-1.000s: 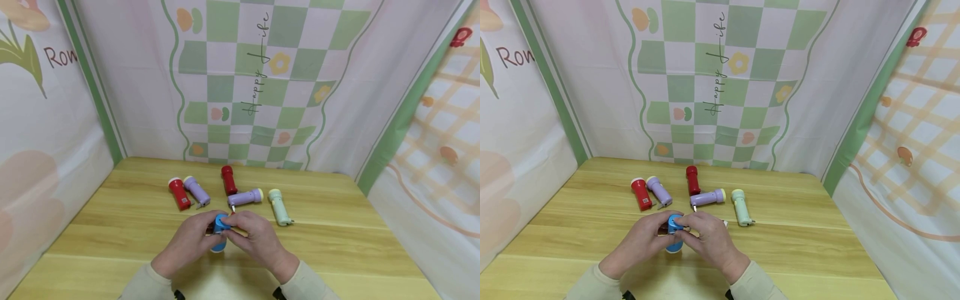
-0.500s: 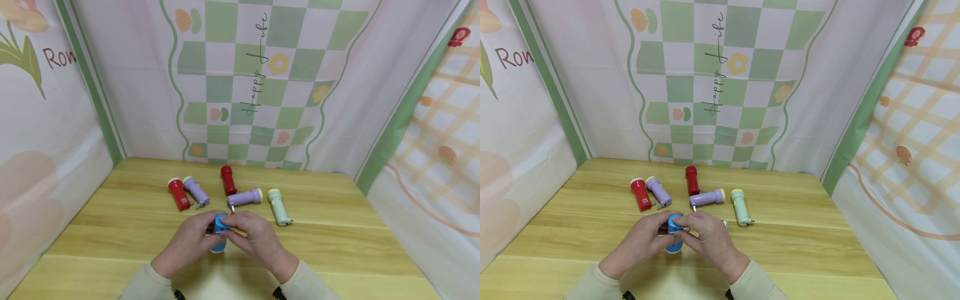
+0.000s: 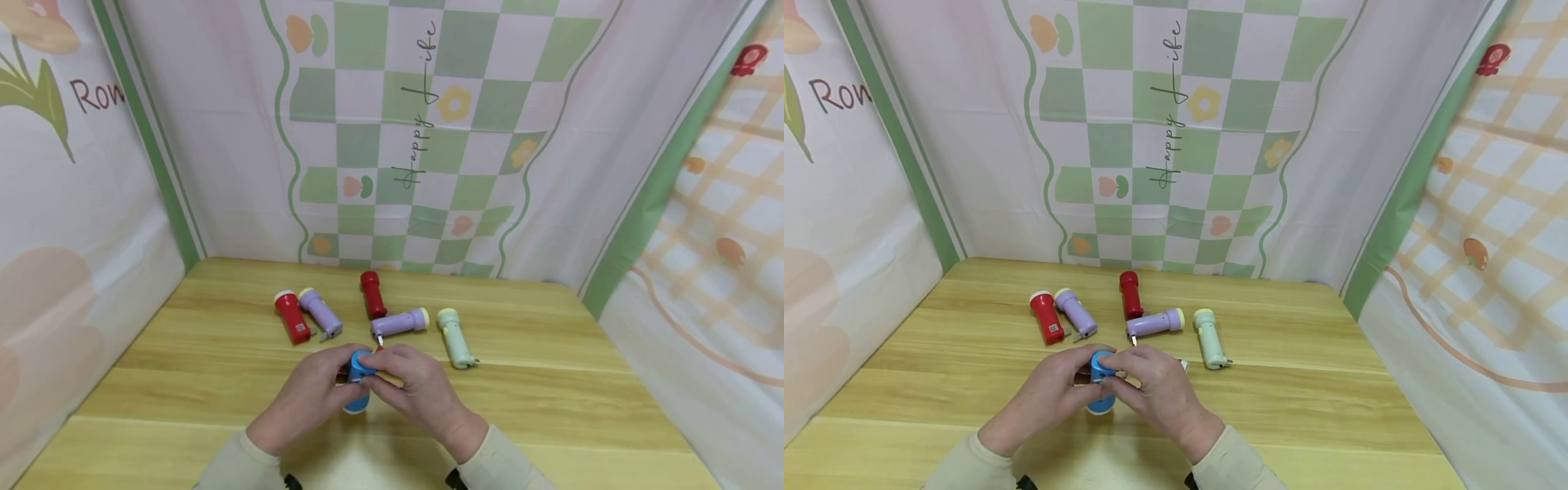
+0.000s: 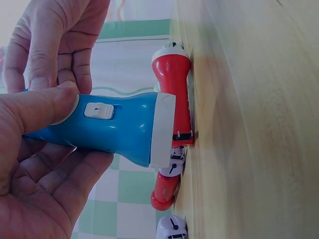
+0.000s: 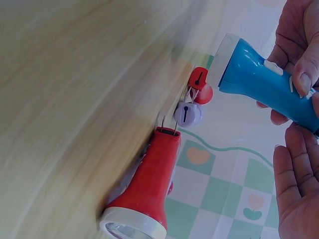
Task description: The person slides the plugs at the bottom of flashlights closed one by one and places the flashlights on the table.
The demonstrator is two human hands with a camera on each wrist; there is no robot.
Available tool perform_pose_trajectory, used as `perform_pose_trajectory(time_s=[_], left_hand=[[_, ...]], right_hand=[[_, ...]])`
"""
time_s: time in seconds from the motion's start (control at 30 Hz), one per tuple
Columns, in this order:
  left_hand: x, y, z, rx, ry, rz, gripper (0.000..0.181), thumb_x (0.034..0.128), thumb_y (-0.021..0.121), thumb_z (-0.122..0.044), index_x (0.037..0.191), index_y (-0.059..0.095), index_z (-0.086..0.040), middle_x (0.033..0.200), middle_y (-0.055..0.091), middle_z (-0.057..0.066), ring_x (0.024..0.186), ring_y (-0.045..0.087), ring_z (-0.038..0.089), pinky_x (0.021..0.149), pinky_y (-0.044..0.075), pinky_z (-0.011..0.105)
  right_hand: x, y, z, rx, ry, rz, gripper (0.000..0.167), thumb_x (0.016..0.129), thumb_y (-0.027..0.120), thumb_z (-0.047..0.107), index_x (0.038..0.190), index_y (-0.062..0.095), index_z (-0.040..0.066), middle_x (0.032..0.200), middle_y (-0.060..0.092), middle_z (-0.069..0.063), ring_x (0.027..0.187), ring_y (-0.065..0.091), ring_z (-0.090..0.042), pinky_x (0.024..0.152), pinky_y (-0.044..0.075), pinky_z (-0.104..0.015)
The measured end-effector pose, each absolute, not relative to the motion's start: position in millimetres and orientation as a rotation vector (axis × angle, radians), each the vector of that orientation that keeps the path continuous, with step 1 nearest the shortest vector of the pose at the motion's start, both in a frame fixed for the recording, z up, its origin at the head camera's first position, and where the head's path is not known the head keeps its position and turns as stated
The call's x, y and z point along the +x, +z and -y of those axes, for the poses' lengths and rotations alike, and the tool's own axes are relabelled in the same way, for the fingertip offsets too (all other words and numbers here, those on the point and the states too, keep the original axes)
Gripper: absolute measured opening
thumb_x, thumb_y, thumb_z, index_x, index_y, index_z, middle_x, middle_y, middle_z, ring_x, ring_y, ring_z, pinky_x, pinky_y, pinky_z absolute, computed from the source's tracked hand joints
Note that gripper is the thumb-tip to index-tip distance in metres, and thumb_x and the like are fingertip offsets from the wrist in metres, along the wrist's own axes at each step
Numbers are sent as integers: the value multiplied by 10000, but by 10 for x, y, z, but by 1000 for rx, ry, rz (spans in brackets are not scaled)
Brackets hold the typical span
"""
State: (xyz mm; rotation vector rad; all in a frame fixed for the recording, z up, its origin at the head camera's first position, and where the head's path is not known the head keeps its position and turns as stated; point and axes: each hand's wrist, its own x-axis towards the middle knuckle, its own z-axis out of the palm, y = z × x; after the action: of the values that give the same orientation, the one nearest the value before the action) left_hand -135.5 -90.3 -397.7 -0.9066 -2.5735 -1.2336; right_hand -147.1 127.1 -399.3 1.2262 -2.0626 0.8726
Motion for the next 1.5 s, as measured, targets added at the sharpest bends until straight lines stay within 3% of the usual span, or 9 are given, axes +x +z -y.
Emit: perform_pose_trajectory(time_s=[0.27,1.5], left_hand=[[-1358,-3990,905,-911,-1238,2568,276,974,758,-211,1235,679,-256,1113,732,-145,965,689,18,871,591,265],[-1363,-3993,890,-896,-1254,2549,242,982,749,-226,1214,685,-254,1106,733,-121,959,695,43,840,627,335]], right_hand=[[-1468,-4004,-1265,1226,871,2063,382,842,867,90,1202,765,167,1071,755,-10,959,716,-125,838,577,-179],[-1470,-4004,-1260,1215,832,2058,394,872,851,128,1249,753,184,1066,738,9,940,706,-103,795,562,-149]])
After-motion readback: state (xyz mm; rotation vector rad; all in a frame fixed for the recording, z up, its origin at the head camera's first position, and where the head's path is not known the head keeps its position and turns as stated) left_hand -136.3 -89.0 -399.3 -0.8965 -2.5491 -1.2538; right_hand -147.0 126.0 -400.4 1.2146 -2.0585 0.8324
